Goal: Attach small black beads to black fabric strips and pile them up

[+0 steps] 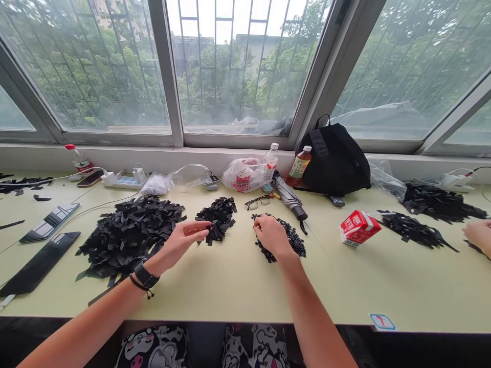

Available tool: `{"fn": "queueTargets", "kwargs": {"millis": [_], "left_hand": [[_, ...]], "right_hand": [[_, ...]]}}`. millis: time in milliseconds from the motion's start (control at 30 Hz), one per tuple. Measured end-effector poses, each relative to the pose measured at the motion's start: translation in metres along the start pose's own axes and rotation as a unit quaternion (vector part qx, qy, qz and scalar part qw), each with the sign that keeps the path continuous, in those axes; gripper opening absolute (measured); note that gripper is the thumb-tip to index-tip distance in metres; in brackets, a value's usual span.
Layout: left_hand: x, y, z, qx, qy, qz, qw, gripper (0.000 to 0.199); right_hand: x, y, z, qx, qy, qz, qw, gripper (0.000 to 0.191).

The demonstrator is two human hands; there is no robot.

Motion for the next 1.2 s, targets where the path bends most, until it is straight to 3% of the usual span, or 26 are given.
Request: {"fn": "queueTargets", "kwargs": {"millis": [500, 733, 833, 1000, 1100, 1200], "left_hand": [[-0.01, 0.0, -0.001, 0.016, 0.019, 0.002, 1.0, 0.026], [-0.013, -0.001, -0.001, 0.02, 0.044, -0.002, 0.999, 0.031], [-0.012, 0.0, 0.0, 0.027, 0.052, -0.009, 0.998, 0.034], [-0.008, 0.002, 0.003, 0.035, 0.034, -0.016, 0.999, 0.035], [-0.006, 0.003, 0.005, 0.032, 0.031, -0.015, 0.999, 0.036], [-0.007, 0.003, 0.008, 0.021, 0.043, -0.012, 0.999, 0.035]], "right_hand": [[-0.008, 0.001, 0.001, 0.003, -0.003, 0.013, 1.0, 0.006], [-0.016, 0.002, -0.002, 0.014, -0.036, 0.011, 0.999, 0.007], [-0.038, 0.011, -0.013, 0.053, -0.126, -0.043, 0.99, 0.008], [-0.096, 0.044, -0.023, 0.099, -0.272, -0.169, 0.942, 0.007], [-0.122, 0.062, -0.02, 0.122, -0.264, -0.237, 0.927, 0.01], [-0.132, 0.071, -0.013, 0.145, -0.215, -0.279, 0.925, 0.013]]}}
Point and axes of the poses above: each hand's wrist, its own y-axis away from the middle knuckle, its own z-axis out of the palm, x = y × z, the point moved 8 cm from there along -y, towards the middle knuckle, and after that the axes turned 12 degrees about z, right-handed, at the moved point
